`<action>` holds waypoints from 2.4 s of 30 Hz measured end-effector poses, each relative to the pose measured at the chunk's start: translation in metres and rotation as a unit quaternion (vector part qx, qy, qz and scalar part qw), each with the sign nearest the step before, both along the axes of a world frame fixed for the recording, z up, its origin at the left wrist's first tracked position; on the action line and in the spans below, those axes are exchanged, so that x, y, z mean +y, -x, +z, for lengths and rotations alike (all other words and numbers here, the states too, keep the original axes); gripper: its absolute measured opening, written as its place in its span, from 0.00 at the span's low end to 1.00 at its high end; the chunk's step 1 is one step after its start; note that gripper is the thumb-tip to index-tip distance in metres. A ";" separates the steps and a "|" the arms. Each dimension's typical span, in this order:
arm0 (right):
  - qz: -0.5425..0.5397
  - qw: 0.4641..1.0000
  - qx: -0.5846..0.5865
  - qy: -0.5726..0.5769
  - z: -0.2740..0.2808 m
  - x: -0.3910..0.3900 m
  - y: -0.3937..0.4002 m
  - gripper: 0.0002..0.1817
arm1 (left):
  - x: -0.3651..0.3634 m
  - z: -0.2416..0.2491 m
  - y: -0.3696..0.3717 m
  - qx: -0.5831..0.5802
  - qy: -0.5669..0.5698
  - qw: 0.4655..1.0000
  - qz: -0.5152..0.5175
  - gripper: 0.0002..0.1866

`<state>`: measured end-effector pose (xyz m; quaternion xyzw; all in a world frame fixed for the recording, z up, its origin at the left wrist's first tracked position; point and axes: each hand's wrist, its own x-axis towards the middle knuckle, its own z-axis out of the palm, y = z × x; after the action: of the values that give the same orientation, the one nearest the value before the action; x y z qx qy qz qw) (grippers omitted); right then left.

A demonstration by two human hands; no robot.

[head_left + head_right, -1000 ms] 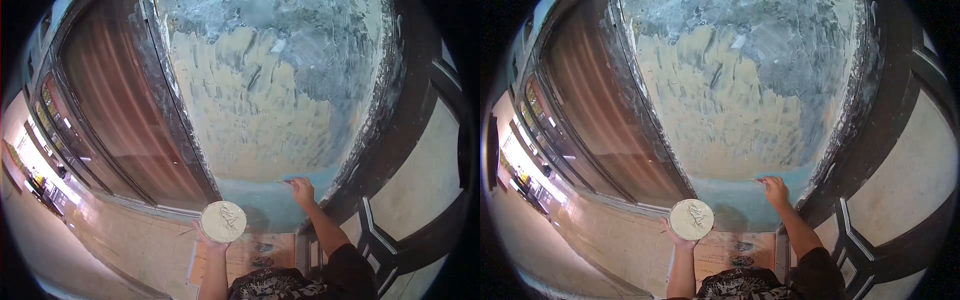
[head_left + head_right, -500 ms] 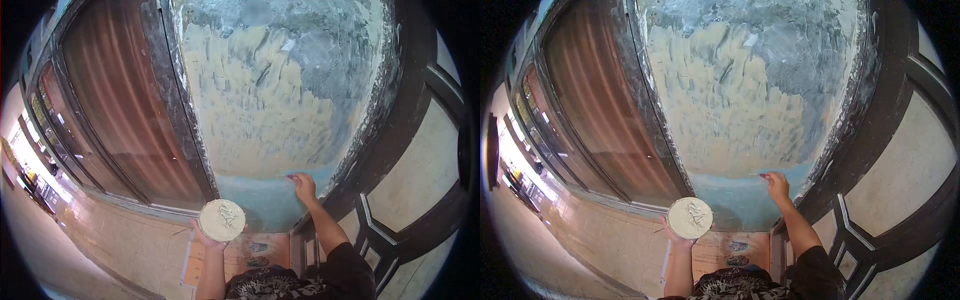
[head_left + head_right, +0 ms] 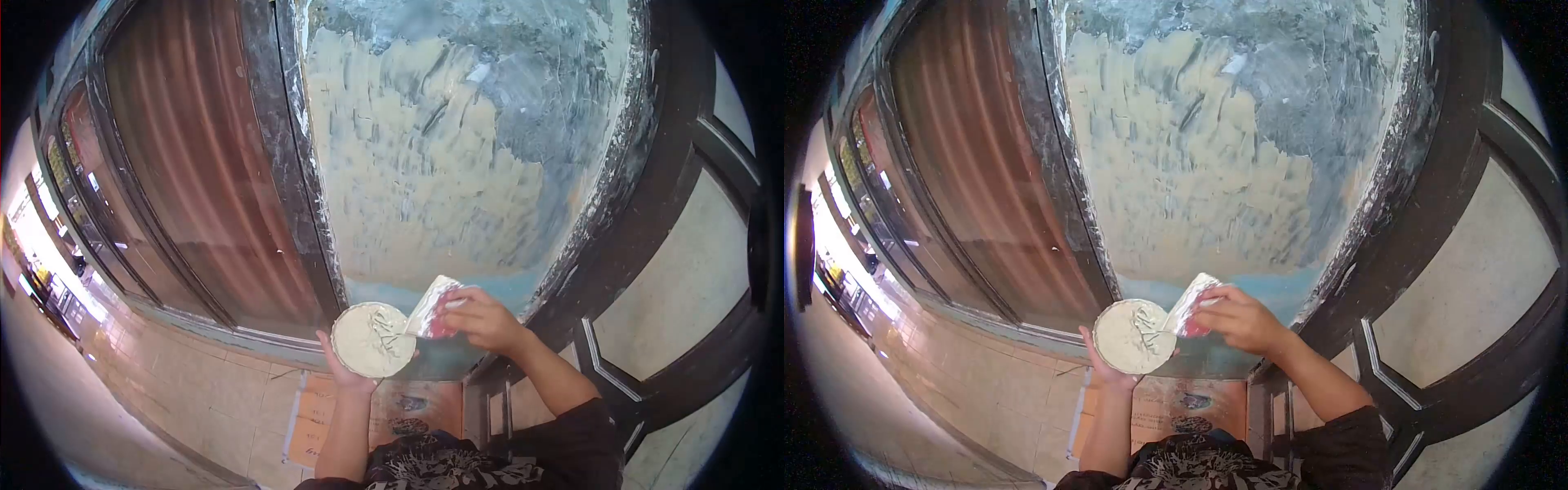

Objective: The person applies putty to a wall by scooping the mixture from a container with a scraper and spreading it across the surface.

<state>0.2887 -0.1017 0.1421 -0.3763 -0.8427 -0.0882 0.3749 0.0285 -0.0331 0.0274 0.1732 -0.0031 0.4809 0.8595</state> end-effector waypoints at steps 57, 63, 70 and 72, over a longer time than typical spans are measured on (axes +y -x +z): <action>-0.309 0.906 0.258 0.132 -0.097 0.038 -0.108 0.08 | 0.016 -0.032 0.002 -0.024 0.051 0.998 -0.015 0.55; -0.330 0.908 0.228 0.122 -0.148 0.060 -0.126 0.10 | 0.024 -0.033 0.000 -0.007 0.043 0.999 0.004 0.56; -0.341 0.918 0.197 0.039 -0.151 0.063 -0.125 0.09 | 0.028 -0.034 -0.003 -0.004 0.057 0.998 0.001 0.55; -0.351 0.905 0.231 0.065 -0.150 0.058 -0.123 0.10 | 0.029 -0.037 -0.004 -0.006 0.070 0.997 0.007 0.54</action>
<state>0.4120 -0.0437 -0.0079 -0.6809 -0.5502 -0.0697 0.4782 0.0324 -0.0040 -0.0095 0.1094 0.0267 0.4870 0.8661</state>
